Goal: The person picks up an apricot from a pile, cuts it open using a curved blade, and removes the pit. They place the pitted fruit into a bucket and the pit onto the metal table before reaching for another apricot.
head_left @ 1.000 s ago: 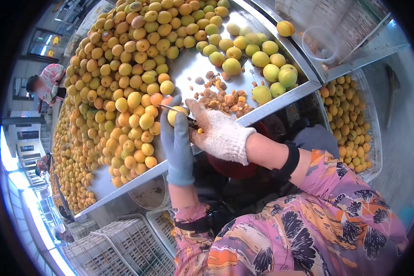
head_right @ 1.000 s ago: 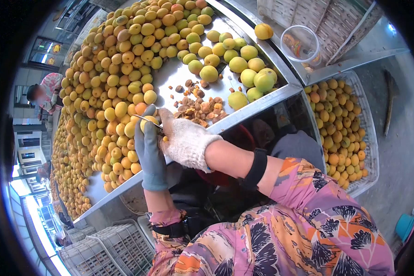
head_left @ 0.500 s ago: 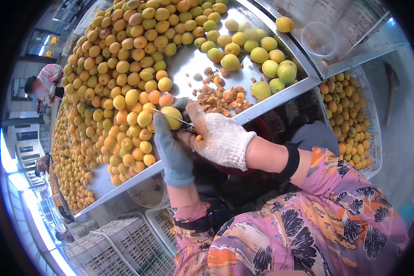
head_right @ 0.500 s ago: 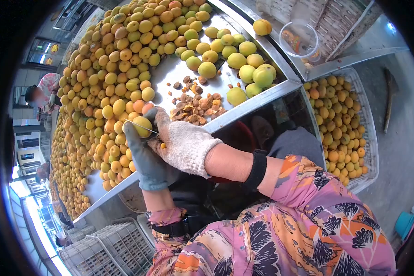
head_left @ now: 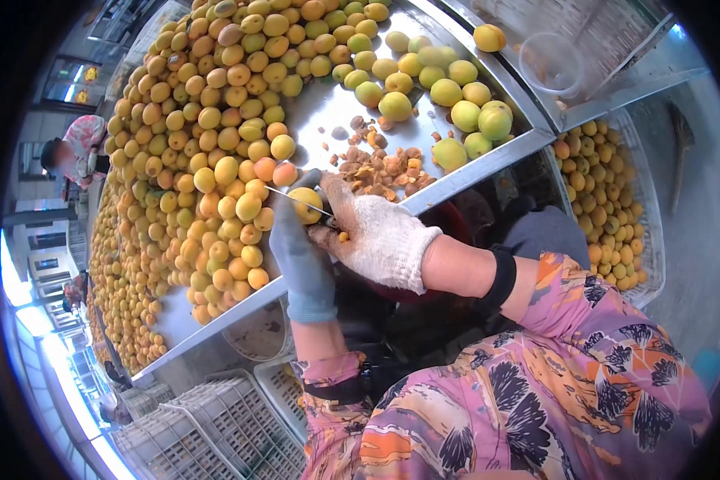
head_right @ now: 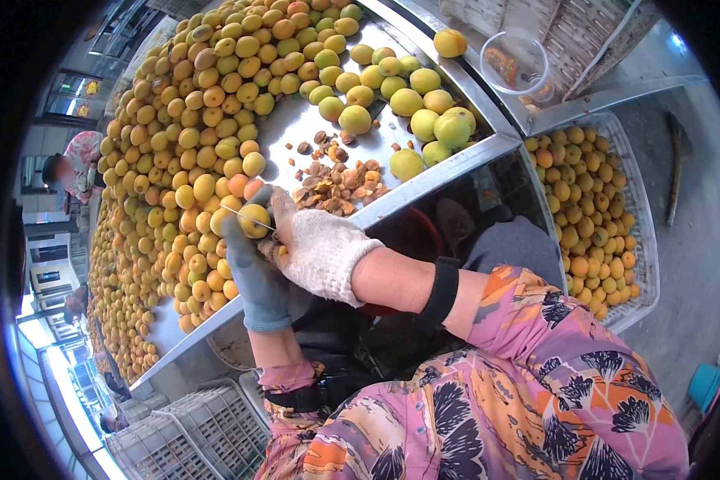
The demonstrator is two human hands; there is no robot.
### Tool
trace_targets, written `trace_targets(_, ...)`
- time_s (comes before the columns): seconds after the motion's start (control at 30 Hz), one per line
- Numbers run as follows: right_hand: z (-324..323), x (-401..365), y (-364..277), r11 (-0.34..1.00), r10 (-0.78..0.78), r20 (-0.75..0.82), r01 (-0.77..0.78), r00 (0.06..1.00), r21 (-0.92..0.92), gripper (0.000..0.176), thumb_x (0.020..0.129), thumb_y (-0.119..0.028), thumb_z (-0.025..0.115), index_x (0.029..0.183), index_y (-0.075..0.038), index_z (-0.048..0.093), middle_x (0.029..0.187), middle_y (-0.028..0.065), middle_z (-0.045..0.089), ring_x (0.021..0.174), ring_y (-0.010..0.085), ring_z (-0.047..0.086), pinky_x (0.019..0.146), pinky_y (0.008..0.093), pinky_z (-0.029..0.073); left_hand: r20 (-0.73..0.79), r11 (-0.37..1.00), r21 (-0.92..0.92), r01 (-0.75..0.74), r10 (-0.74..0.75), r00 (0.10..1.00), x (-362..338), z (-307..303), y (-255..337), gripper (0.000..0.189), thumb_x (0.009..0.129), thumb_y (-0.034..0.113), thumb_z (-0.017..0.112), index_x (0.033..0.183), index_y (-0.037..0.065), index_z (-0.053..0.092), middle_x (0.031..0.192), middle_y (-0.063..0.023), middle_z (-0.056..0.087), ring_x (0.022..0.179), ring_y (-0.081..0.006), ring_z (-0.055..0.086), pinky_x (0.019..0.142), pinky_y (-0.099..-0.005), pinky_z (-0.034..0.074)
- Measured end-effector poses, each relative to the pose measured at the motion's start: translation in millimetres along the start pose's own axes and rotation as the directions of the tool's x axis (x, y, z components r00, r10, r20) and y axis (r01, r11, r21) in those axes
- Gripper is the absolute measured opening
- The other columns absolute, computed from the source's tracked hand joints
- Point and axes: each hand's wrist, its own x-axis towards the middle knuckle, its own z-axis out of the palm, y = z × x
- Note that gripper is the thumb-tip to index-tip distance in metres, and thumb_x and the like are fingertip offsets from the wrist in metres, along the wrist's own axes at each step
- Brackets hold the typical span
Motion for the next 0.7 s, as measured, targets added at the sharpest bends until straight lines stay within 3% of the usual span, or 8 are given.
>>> trace_targets(0.03, -3, 1, -3, 1.0, 0.015, -0.003, -0.015, 1.0, 0.004, 0.063, 0.091, -0.024, 0.056, 0.139, 0.003, 0.026, 0.094, 0.0294, 0.064, 0.09, 0.0451, 0.063, 0.076, 0.0507, 0.051, 0.037, 0.943, 0.272, -0.191, 0.188, 0.981, 1, 2, 0, 0.06, 0.102, 0.048, 0.036, 0.118, -0.005, 0.059, 0.105, -0.0122, 0.063, 0.095, -0.0187, 0.06, 0.091, -0.0302, 0.047)
trace_targets(0.13, 0, -2, -3, 1.0, -0.014, -0.043, 0.014, 0.999, -0.001, 0.059, 0.091, -0.023, 0.056, 0.138, 0.0, 0.029, 0.097, 0.0299, 0.063, 0.091, 0.0454, 0.062, 0.077, 0.0507, 0.051, -0.004, 0.908, 0.328, -0.262, 0.279, 0.96, -2, 9, 4, 0.058, 0.103, 0.045, 0.035, 0.121, -0.005, 0.058, 0.109, -0.0129, 0.063, 0.1, -0.019, 0.059, 0.092, -0.0315, 0.047)
trace_targets(0.17, -2, -5, -6, 1.0, 0.011, -0.007, -0.011, 1.0, -0.026, 0.061, 0.091, -0.024, 0.054, 0.139, 0.002, 0.026, 0.092, 0.0289, 0.064, 0.088, 0.0444, 0.063, 0.075, 0.0507, 0.051, -0.003, 0.907, 0.329, -0.261, 0.278, 0.961, -4, 6, 4, 0.058, 0.103, 0.045, 0.035, 0.121, -0.005, 0.058, 0.109, -0.0129, 0.063, 0.1, -0.019, 0.059, 0.092, -0.0315, 0.047)
trace_targets(0.23, 1, -9, -8, 0.995, 0.049, 0.044, -0.045, 0.998, -0.093, 0.062, 0.092, -0.026, 0.053, 0.139, 0.003, 0.025, 0.085, 0.0272, 0.066, 0.086, 0.0434, 0.064, 0.074, 0.0504, 0.051, 0.026, 0.984, -0.156, 0.083, -0.079, 0.996, -7, -4, 2, 0.063, 0.101, 0.052, 0.036, 0.125, -0.004, 0.056, 0.114, -0.0135, 0.063, 0.101, -0.0214, 0.06, 0.093, -0.0328, 0.047)
trace_targets(0.33, 1, -8, -6, 0.995, 0.059, 0.037, -0.056, 0.998, -0.081, 0.061, 0.091, -0.027, 0.054, 0.137, 0.003, 0.027, 0.086, 0.0268, 0.066, 0.086, 0.0435, 0.064, 0.074, 0.0506, 0.051, 0.004, 0.974, -0.176, 0.14, -0.141, 0.99, -3, -7, 0, 0.064, 0.1, 0.052, 0.037, 0.125, -0.004, 0.056, 0.114, -0.0134, 0.063, 0.102, -0.0219, 0.06, 0.094, -0.0334, 0.047)
trace_targets(0.53, -5, -3, -3, 0.995, 0.073, 0.035, -0.071, 0.997, -0.063, 0.057, 0.091, -0.027, 0.056, 0.135, 0.001, 0.031, 0.087, 0.0279, 0.064, 0.086, 0.0462, 0.062, 0.071, 0.0522, 0.05, 0.108, 0.953, 0.289, -0.095, 0.066, 0.992, -1, -7, 9, 0.053, 0.103, 0.038, 0.038, 0.123, -0.007, 0.057, 0.118, -0.0136, 0.061, 0.108, -0.0196, 0.057, 0.096, -0.0332, 0.044)
trace_targets(0.67, -5, -6, -5, 0.998, 0.046, 0.031, -0.044, 0.998, -0.053, 0.06, 0.091, -0.027, 0.056, 0.137, 0.002, 0.031, 0.087, 0.028, 0.064, 0.085, 0.0459, 0.062, 0.071, 0.0516, 0.051, 0.029, 0.945, 0.194, -0.264, 0.263, 0.964, -1, 0, 6, 0.051, 0.104, 0.035, 0.037, 0.124, -0.007, 0.056, 0.124, -0.0139, 0.058, 0.11, -0.0186, 0.056, 0.095, -0.0319, 0.045)
trace_targets(0.7, -6, -8, -7, 0.995, 0.056, 0.056, -0.051, 0.997, -0.082, 0.06, 0.09, -0.025, 0.056, 0.136, 0.003, 0.03, 0.086, 0.0276, 0.065, 0.085, 0.0442, 0.064, 0.072, 0.0512, 0.051, -0.014, 0.991, 0.051, -0.127, 0.128, 0.992, -3, 0, 6, 0.053, 0.104, 0.037, 0.034, 0.125, -0.007, 0.056, 0.124, -0.014, 0.058, 0.108, -0.0174, 0.057, 0.094, -0.0307, 0.046)
